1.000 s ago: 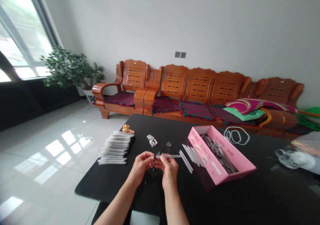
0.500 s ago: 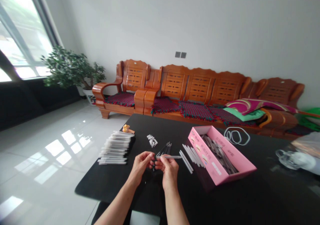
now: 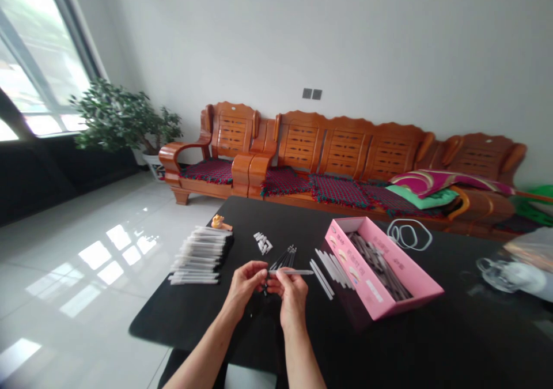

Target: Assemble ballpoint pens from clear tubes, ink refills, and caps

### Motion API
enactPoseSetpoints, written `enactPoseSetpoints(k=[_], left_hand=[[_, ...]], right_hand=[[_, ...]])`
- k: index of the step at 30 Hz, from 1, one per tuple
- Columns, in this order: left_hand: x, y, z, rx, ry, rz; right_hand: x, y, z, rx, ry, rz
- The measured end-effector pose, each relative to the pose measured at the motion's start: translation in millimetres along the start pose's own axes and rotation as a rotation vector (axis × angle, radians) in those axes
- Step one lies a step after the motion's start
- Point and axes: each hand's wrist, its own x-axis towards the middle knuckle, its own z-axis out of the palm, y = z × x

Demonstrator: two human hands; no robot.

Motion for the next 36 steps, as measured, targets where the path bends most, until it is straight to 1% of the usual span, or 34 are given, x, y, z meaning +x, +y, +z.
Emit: enactPoseSetpoints(k=[2, 5, 9, 12, 15, 18, 21, 25, 27, 29, 31, 33, 36], left_hand=[[0.5, -2.8, -0.7, 0.053, 0.016, -0.016], [2.0, -5.7, -1.3, 0.106, -0.002, -0.009], [2.9, -1.5, 0.1, 0.037, -0.027, 0.041], [2.3, 2.2, 1.0, -0.024, -0.019, 0.040], [1.8, -0.2, -0.1, 0.053, 0.016, 0.005], [2.5, -5.0, -1.9, 0.125, 0.004, -0.020], [3.4, -4.6, -2.2, 0.099, -0.010, 0.004], [4.1, 1.2, -0.8, -0.004, -0.037, 0.029], [4.4, 1.2, -0.7, 0.007, -0.014, 0.012], [5.1, -1.6, -1.4, 0.066, 0.006, -0.015], [6.0, -5.0, -2.3, 0.108, -0.005, -0.028], [6.7, -6.4, -2.7, 0.100, -0.027, -0.012], [7.0, -2.9, -1.9, 0.032, -0.054, 0.033]], right_hand=[[0.0, 0.2, -0.3, -0.005, -0.006, 0.000], [-0.5, 0.8, 0.0, -0.011, -0.006, -0.001], [-1.2, 0.2, 1.7, -0.009, 0.002, -0.001], [-1.0, -1.4, 3.0, -0.004, 0.002, -0.002], [-0.9, -2.5, 3.9, -0.002, -0.001, -0.003], [-1.1, -2.2, 4.3, -0.013, -0.001, 0.000], [-1.5, -1.6, 4.5, -0.018, 0.001, 0.003], [-1.0, -2.5, 5.2, -0.019, 0.003, -0.005], [-0.6, -3.2, 5.8, -0.023, 0.004, -0.004], [-0.4, -3.5, 6.2, -0.029, 0.005, -0.001], [-0.4, -3.3, 6.3, -0.036, 0.002, 0.004], [-0.4, -2.8, 6.0, -0.039, 0.002, 0.007], [-0.1, -2.3, 5.3, -0.036, 0.004, 0.005]])
